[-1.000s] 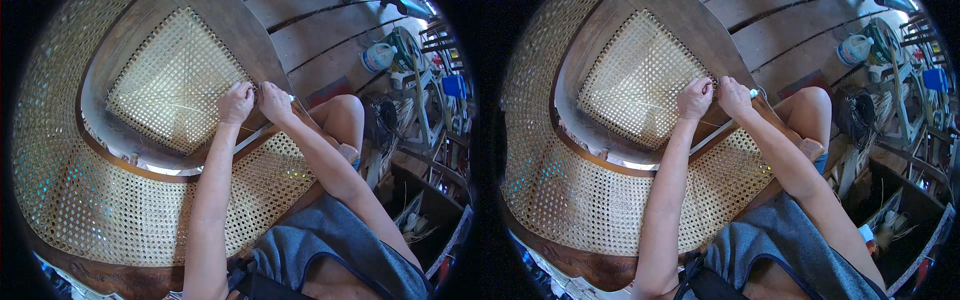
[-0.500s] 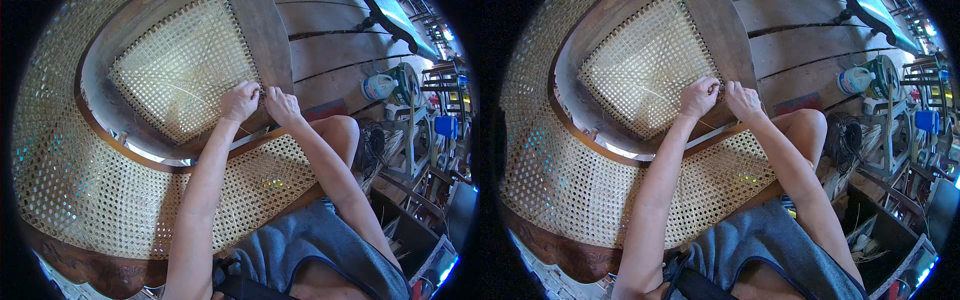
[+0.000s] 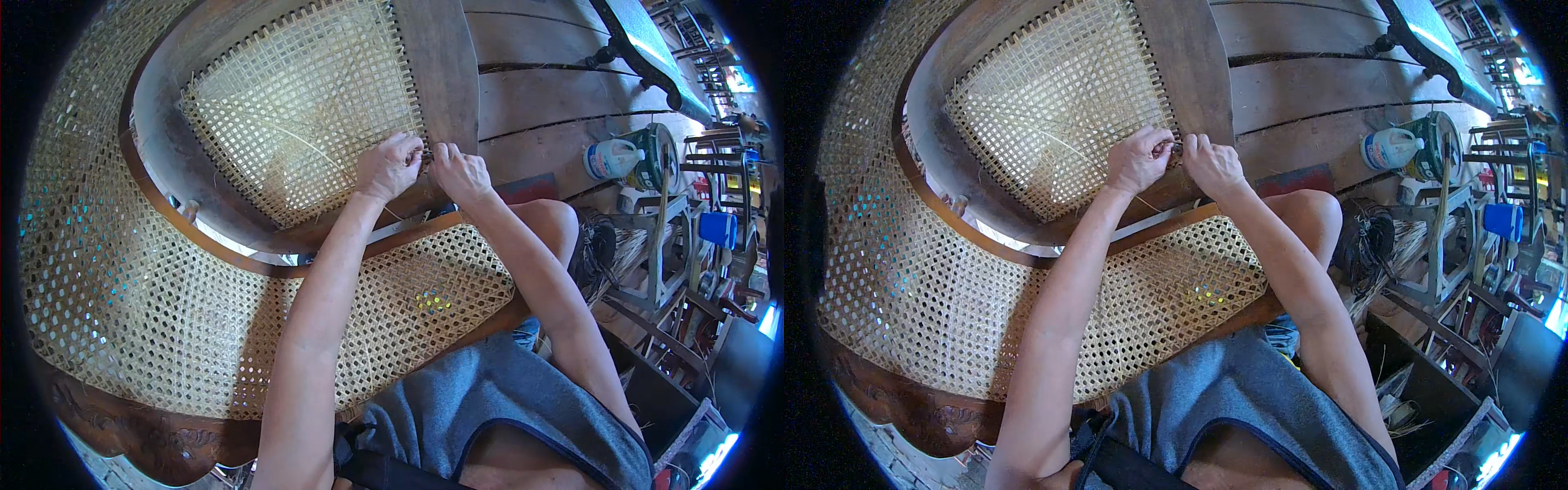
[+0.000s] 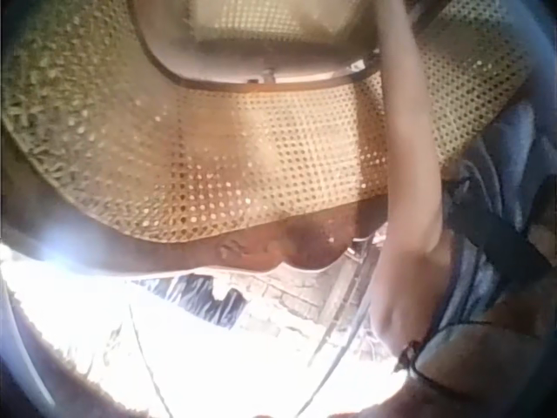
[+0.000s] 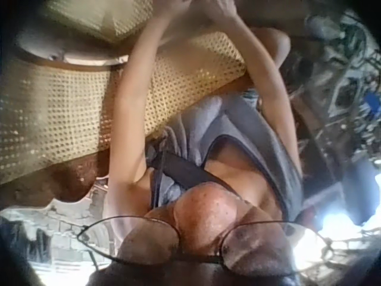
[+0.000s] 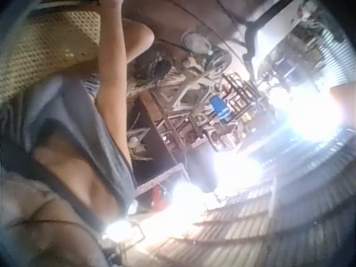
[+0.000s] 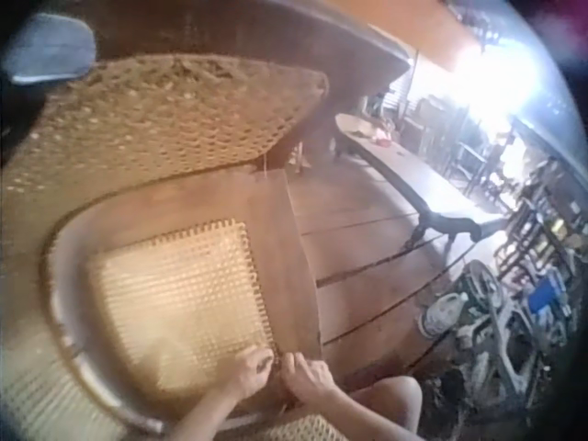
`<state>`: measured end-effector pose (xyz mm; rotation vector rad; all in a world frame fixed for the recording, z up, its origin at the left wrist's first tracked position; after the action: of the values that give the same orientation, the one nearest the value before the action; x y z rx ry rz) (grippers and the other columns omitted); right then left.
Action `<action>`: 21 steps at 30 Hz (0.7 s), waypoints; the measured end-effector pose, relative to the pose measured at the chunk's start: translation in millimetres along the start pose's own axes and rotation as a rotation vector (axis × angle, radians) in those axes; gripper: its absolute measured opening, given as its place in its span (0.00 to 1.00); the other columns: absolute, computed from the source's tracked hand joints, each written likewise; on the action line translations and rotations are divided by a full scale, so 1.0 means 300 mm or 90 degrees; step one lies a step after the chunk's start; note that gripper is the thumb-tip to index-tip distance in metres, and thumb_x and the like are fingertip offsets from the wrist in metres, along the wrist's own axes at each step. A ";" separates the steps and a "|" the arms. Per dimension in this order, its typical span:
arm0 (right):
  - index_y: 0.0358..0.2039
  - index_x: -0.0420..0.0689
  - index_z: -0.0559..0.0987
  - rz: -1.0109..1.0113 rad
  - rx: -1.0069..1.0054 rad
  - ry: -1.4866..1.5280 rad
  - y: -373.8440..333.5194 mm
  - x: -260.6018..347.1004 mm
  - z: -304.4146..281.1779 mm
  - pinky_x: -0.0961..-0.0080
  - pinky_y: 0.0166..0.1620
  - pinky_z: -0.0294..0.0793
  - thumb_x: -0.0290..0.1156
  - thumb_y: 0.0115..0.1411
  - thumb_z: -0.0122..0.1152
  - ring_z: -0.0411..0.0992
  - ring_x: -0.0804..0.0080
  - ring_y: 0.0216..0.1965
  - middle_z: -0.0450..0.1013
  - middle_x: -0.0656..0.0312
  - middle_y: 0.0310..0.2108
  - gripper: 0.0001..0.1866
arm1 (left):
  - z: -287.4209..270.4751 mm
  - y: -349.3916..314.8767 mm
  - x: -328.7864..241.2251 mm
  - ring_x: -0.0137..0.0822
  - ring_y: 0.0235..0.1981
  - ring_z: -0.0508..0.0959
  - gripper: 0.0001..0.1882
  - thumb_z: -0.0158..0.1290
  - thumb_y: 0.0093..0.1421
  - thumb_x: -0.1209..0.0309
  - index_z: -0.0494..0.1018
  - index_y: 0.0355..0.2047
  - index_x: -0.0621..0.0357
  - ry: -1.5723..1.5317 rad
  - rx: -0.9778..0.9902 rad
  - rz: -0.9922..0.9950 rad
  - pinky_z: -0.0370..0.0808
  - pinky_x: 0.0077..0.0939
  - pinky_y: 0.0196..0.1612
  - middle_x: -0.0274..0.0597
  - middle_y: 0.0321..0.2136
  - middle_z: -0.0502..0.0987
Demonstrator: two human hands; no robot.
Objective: Weaving the seat of a wooden chair with rattan strips using pliers and a weaving tool.
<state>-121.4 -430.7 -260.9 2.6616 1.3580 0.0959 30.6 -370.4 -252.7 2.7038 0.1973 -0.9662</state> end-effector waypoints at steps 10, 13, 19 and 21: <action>0.32 0.41 0.69 0.018 0.079 -0.019 0.018 0.016 0.012 0.66 0.23 0.78 0.30 0.59 0.53 0.79 0.61 0.23 0.73 0.55 0.27 0.07 | 0.018 -0.018 0.004 0.41 0.29 0.80 0.05 0.56 0.56 0.66 0.77 0.33 0.44 0.023 -0.026 -0.015 0.77 0.35 0.30 0.34 0.29 0.77; 0.34 0.41 0.70 0.062 0.074 0.048 0.007 0.011 0.000 0.62 0.29 0.79 0.31 0.60 0.53 0.79 0.56 0.26 0.74 0.53 0.29 0.07 | 0.017 -0.017 0.002 0.41 0.29 0.80 0.04 0.55 0.56 0.65 0.77 0.33 0.44 0.025 -0.026 -0.017 0.77 0.35 0.30 0.34 0.30 0.77; 0.38 0.39 0.74 0.296 0.022 0.248 -0.029 -0.001 0.008 0.58 0.35 0.78 0.32 0.61 0.55 0.78 0.52 0.30 0.77 0.50 0.31 0.10 | 0.020 -0.012 -0.013 0.41 0.28 0.80 0.04 0.55 0.57 0.64 0.76 0.33 0.44 0.027 -0.024 -0.020 0.76 0.35 0.28 0.33 0.30 0.77; 0.38 0.38 0.74 0.359 -0.008 0.296 -0.024 0.003 0.000 0.61 0.32 0.78 0.30 0.61 0.56 0.79 0.56 0.28 0.77 0.52 0.29 0.10 | 0.020 -0.018 -0.010 0.40 0.28 0.80 0.04 0.55 0.57 0.64 0.76 0.32 0.44 0.016 -0.021 -0.025 0.76 0.35 0.28 0.33 0.29 0.77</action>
<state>-126.5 -425.8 -262.3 3.0413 0.6287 0.8205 23.5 -367.0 -256.3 2.6929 0.2690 -0.9324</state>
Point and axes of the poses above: each hand's wrist, its own y-axis towards the middle knuckle, its own z-axis out of the palm, x = y × z, the point moved 2 cm from there along y, towards the middle knuckle
